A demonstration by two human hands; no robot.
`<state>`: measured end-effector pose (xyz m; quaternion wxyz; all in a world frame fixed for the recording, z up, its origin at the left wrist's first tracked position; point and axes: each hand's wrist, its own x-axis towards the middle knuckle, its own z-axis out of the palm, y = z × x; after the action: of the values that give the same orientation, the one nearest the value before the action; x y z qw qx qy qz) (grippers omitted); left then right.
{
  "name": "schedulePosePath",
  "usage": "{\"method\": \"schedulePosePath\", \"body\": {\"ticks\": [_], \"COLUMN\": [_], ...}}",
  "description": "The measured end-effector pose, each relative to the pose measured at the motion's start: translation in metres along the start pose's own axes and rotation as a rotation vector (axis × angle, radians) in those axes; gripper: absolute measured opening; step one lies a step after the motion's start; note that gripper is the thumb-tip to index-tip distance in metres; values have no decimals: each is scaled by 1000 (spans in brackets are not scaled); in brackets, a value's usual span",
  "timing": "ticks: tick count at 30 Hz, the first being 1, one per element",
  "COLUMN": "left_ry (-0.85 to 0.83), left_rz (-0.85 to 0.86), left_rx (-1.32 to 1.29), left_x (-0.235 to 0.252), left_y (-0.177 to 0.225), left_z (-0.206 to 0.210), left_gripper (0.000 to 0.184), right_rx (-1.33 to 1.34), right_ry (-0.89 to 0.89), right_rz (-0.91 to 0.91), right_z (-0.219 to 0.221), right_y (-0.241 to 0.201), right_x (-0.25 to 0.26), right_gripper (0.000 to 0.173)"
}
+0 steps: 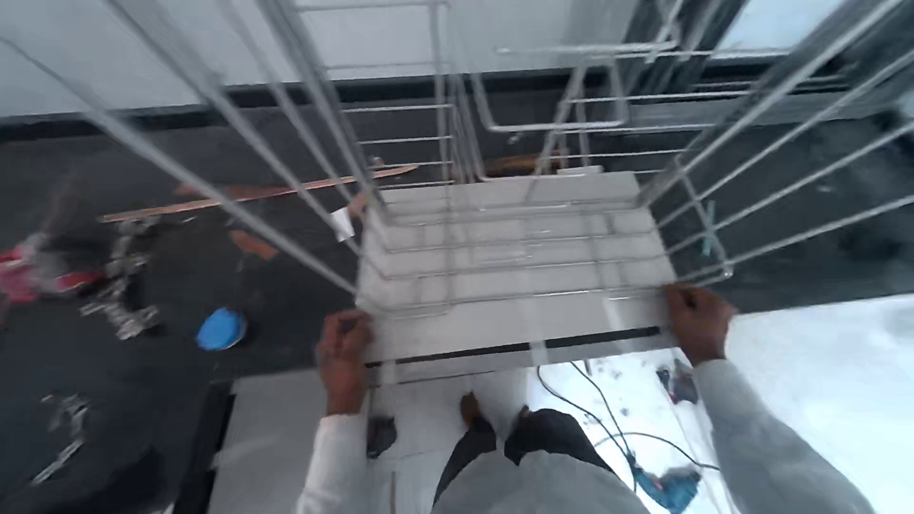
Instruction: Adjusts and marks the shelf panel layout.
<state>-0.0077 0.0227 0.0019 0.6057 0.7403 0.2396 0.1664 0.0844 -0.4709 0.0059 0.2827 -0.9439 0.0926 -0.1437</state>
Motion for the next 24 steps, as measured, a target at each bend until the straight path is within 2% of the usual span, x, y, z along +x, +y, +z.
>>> {"method": "schedulePosePath", "body": {"ticks": [4,8,11,17,24], "left_ry": [-78,-110,-87,-74,-23], "left_rz": [91,255,350,336,413], "left_rx": [247,491,587,715,747], "left_x": [1,-3,-2,-4,-3], "left_y": [-4,-4,-6,5,2], "left_z": [-3,-2,2,9,12], "left_gripper": [27,32,33,32,29], "right_rx": [51,149,196,172,127], "right_ry": [56,103,122,62,113], "right_rz": [-52,-73,4,66,-92], "right_z": [4,5,6,3,9], "right_y": [1,7,11,1,11], "right_x": [-1,-1,-2,-3,-1], "right_gripper": [26,25,23,20,24]}}
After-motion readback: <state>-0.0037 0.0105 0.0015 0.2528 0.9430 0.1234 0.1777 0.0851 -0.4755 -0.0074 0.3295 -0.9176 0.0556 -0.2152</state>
